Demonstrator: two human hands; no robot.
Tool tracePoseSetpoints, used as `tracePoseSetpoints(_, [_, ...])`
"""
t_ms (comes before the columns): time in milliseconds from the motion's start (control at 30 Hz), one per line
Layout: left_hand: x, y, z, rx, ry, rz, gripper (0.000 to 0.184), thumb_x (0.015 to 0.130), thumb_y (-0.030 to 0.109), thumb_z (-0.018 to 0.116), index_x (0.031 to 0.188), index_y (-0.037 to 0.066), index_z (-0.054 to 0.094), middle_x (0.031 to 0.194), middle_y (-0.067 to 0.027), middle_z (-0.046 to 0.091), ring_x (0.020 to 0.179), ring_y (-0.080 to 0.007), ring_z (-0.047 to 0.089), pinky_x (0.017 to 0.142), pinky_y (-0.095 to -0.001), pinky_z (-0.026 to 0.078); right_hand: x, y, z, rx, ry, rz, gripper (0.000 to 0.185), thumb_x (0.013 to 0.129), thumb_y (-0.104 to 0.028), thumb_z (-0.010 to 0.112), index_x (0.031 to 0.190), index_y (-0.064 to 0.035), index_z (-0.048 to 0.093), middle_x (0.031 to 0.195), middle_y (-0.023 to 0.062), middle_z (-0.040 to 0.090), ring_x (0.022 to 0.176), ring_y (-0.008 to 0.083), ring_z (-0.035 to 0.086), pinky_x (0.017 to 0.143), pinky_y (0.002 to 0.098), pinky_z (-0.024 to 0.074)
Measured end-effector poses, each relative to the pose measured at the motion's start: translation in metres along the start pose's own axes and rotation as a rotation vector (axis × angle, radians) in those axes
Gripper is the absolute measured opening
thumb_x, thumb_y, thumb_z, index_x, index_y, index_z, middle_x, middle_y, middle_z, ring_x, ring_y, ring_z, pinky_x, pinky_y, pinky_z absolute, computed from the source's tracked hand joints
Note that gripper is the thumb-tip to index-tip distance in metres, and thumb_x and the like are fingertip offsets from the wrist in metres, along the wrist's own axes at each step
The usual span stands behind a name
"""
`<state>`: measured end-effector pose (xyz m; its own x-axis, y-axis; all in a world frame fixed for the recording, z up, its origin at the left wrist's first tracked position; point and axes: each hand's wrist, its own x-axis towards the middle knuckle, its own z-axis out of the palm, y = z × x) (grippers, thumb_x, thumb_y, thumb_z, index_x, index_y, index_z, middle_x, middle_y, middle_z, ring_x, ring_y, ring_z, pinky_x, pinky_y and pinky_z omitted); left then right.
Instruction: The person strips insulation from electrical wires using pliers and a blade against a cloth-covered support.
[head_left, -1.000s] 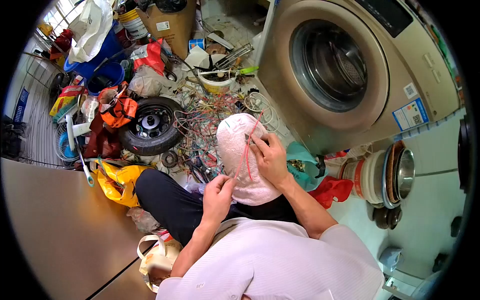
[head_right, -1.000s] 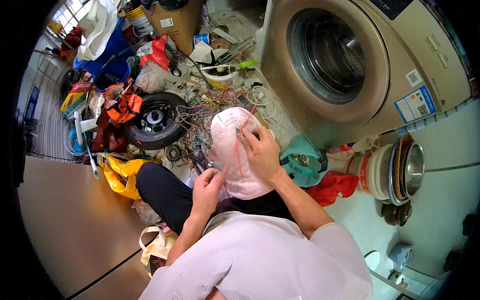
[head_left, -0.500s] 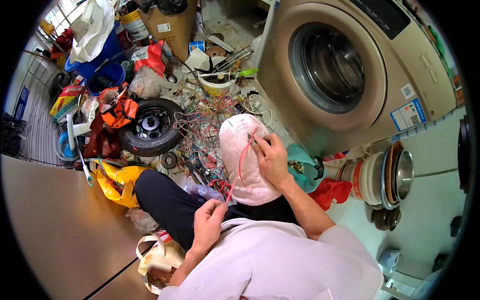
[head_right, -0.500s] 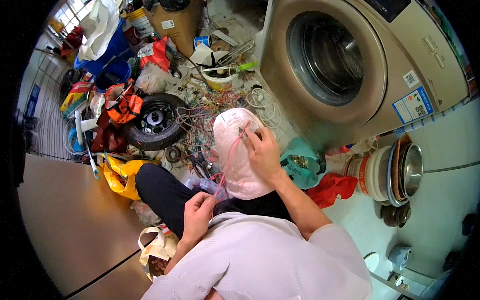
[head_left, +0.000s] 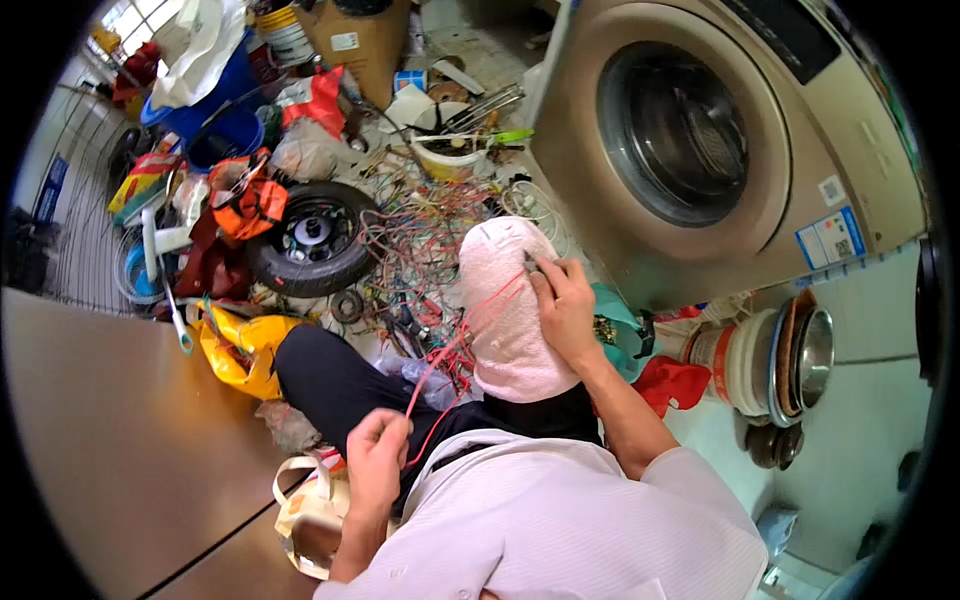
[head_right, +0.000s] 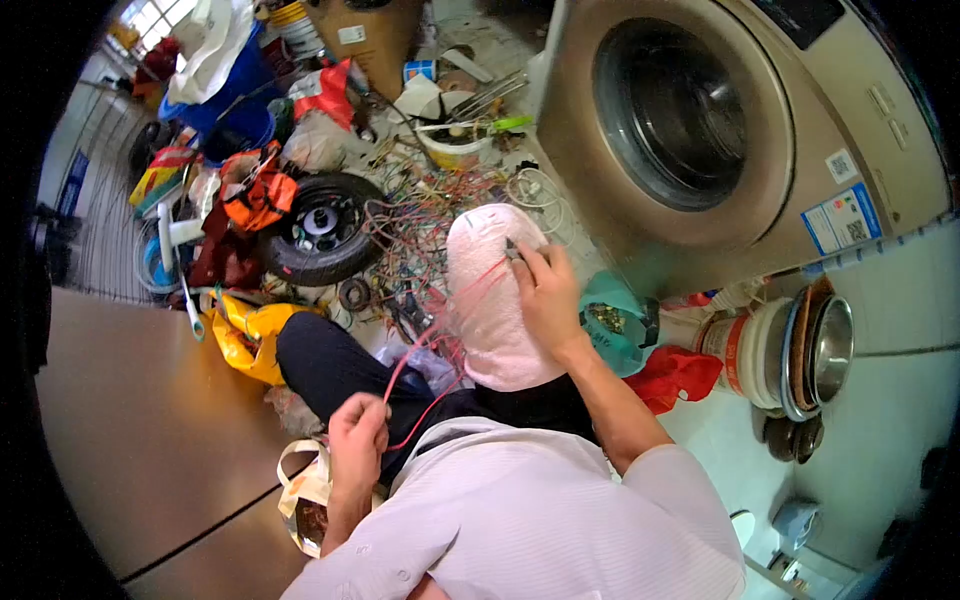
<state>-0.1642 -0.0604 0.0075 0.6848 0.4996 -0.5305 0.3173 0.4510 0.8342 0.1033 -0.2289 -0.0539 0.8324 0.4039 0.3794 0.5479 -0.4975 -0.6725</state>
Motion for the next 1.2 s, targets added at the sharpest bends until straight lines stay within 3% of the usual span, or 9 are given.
tracePoseSetpoints(233, [0.056, 0.016, 0.032, -0.477, -0.157, 0.062, 0.018, 0.102, 0.019, 0.058, 0.096, 0.003, 0.061, 0.069, -0.0038, 0.06, 0.052, -0.0105, 0.051, 0.046, -0.0236, 0.038, 0.006, -0.012, -0.007, -0.029, 0.012, -0.03, 0.026, 0.093, -0.014, 0.064, 0.115, -0.0012, 0.069, 0.101, 0.018, 0.061, 0.089, 0.0334, 0.061, 0.079, 0.0401, 0.0485])
tracePoseSetpoints(333, [0.065, 0.023, 0.037, -0.55, -0.23, 0.075, 0.015, 0.103, 0.019, 0.056, 0.099, 0.005, 0.061, 0.078, -0.0071, 0.067, 0.069, -0.0179, 0.067, 0.065, -0.0297, 0.054, 0.01, -0.036, -0.02, 0.074, 0.034, 0.02, 0.024, 0.095, -0.012, 0.061, 0.115, -0.0001, 0.069, 0.1, 0.0136, 0.061, 0.086, 0.0268, 0.061, 0.076, 0.0358, 0.0482])
tracePoseSetpoints(400, [0.072, 0.028, 0.045, -0.577, -0.243, 0.107, 0.015, 0.103, 0.019, 0.056, 0.1, 0.005, 0.061, 0.083, -0.0079, 0.069, 0.075, -0.0199, 0.069, 0.071, -0.0317, 0.055, 0.004, -0.035, -0.023, 0.342, -0.076, 0.206, 0.023, 0.097, -0.01, 0.057, 0.114, 0.0014, 0.069, 0.096, 0.0036, 0.06, 0.077, 0.0108, 0.056, 0.065, 0.0265, 0.0441])
tracePoseSetpoints(433, [0.075, 0.031, 0.048, -0.608, -0.265, 0.134, 0.015, 0.103, 0.019, 0.056, 0.101, 0.006, 0.062, 0.087, -0.0088, 0.07, 0.081, -0.0219, 0.07, 0.077, -0.0336, 0.055, 0.0, -0.042, -0.025, 0.349, -0.072, 0.196, 0.023, 0.097, -0.01, 0.057, 0.114, 0.0014, 0.069, 0.096, 0.0036, 0.06, 0.077, 0.0108, 0.056, 0.065, 0.0265, 0.0441])
tracePoseSetpoints(500, [0.083, 0.029, 0.048, -0.636, -0.312, 0.149, 0.014, 0.103, 0.019, 0.055, 0.102, 0.007, 0.063, 0.096, -0.0108, 0.072, 0.094, -0.0246, 0.07, 0.089, -0.0379, 0.054, -0.01, -0.063, -0.028, 0.895, -0.309, 0.549, 0.023, 0.096, -0.012, 0.061, 0.114, 0.0003, 0.069, 0.088, 0.0, 0.06, 0.07, 0.0045, 0.052, 0.059, 0.022, 0.0395])
tracePoseSetpoints(767, [0.096, 0.026, 0.064, -0.794, -0.412, 0.311, 0.02, 0.103, 0.022, 0.054, 0.107, 0.008, 0.068, 0.127, -0.0115, 0.064, 0.121, -0.0277, 0.057, 0.098, -0.0483, 0.049, -0.016, -0.113, 0.003, 0.891, -0.554, 0.492, 0.026, 0.089, -0.01, 0.072, 0.113, -0.0005, 0.068, 0.084, -0.0005, 0.066, 0.07, 0.0058, 0.057, 0.062, 0.0225, 0.0474])
tracePoseSetpoints(967, [0.095, 0.032, 0.063, -0.792, -0.233, 0.424, 0.019, 0.101, 0.021, 0.059, 0.109, 0.007, 0.068, 0.119, -0.0094, 0.066, 0.113, -0.0248, 0.061, 0.096, -0.0415, 0.05, 0.0, -0.115, 0.028, 0.865, -0.607, 0.372, 0.015, 0.09, -0.007, 0.071, 0.103, -0.0008, 0.07, 0.081, 0.0, 0.065, 0.072, 0.0066, 0.058, 0.064, 0.025, 0.0478])
tracePoseSetpoints(1100, [0.091, 0.049, 0.026, -0.215, 0.25, 0.636, 0.014, 0.099, 0.009, 0.059, 0.11, 0.006, 0.068, 0.116, -0.0029, 0.067, 0.101, -0.011, 0.061, 0.088, -0.0264, 0.048, 0.035, -0.12, 0.029, 0.692, -0.571, 0.053, 0.009, 0.088, -0.006, 0.072, 0.095, -0.0015, 0.071, 0.078, 0.0047, 0.066, 0.069, 0.0099, 0.06, 0.063, 0.0265, 0.0482])
tracePoseSetpoints(1200, [0.084, 0.071, -0.006, 0.371, 0.626, 1.007, 0.02, 0.093, 0.003, 0.06, 0.112, 0.003, 0.067, 0.121, -0.0104, 0.063, 0.109, -0.0229, 0.059, 0.096, -0.0343, 0.045, 0.066, -0.123, 0.025, 0.507, -0.727, -0.207, 0.011, 0.086, -0.005, 0.071, 0.096, -0.0011, 0.071, 0.082, 0.0099, 0.067, 0.074, 0.0195, 0.067, 0.068, 0.0334, 0.0519])
